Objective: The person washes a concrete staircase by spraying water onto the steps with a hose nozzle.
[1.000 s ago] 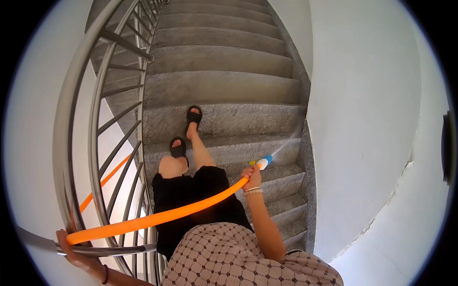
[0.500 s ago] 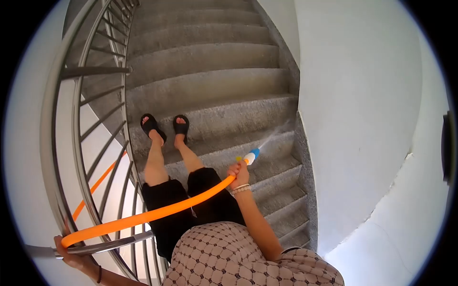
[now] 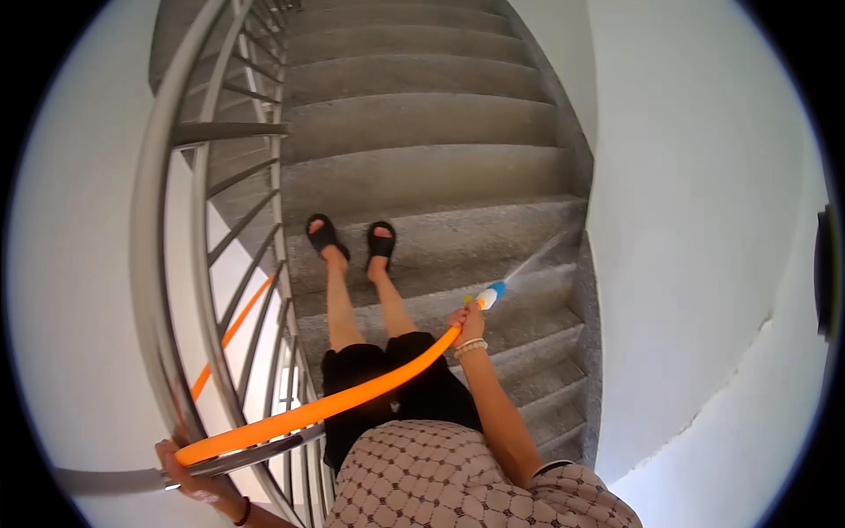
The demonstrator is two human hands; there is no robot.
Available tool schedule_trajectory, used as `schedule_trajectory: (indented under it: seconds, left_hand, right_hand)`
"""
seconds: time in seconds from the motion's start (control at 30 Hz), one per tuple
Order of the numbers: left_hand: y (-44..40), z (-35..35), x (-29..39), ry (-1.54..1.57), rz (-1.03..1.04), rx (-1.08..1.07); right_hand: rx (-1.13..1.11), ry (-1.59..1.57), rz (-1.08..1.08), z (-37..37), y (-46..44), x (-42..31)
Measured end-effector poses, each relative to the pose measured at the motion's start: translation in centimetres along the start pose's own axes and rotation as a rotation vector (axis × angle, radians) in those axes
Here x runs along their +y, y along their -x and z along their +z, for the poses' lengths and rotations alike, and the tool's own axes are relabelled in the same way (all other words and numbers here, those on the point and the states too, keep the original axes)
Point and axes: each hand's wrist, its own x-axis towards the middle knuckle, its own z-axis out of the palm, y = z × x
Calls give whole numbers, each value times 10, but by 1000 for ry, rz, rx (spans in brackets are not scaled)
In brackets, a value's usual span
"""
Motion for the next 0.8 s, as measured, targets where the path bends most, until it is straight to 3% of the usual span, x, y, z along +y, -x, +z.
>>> schedule_trajectory:
  seconds: [0.03, 0.07, 0.1, 0.13, 0.17, 0.23, 0.3, 0.57, 0.8]
  left_hand:
    - [1, -2, -1, -91, 88, -12]
    - [1, -3, 0, -55, 66, -27]
    - [2, -4, 6, -21, 45, -33]
    - [5, 4, 19, 22, -7, 30]
    - [4, -1, 22, -193, 160, -47]
    - [8, 18, 41, 74, -11, 75]
    - [4, -1, 27, -165, 90, 4]
    - [4, 1, 31, -187, 57, -2]
    - [5, 7, 33, -209, 86, 6]
  right_hand:
    - [8, 18, 139, -3, -1, 15]
    - [-73, -14, 410, -3, -5, 28]
    - [-88, 6, 452, 8, 2, 45]
    - [-236, 15, 728, 21, 16, 62]
    - [-378, 20, 1000, 30, 28, 80]
    - [-463, 67, 1083, 51, 34, 108]
    - [-461, -9, 1247, 59, 37, 141]
    - [-415, 52, 1289, 87, 38, 176]
    - [-504, -102, 1192, 122, 25, 191]
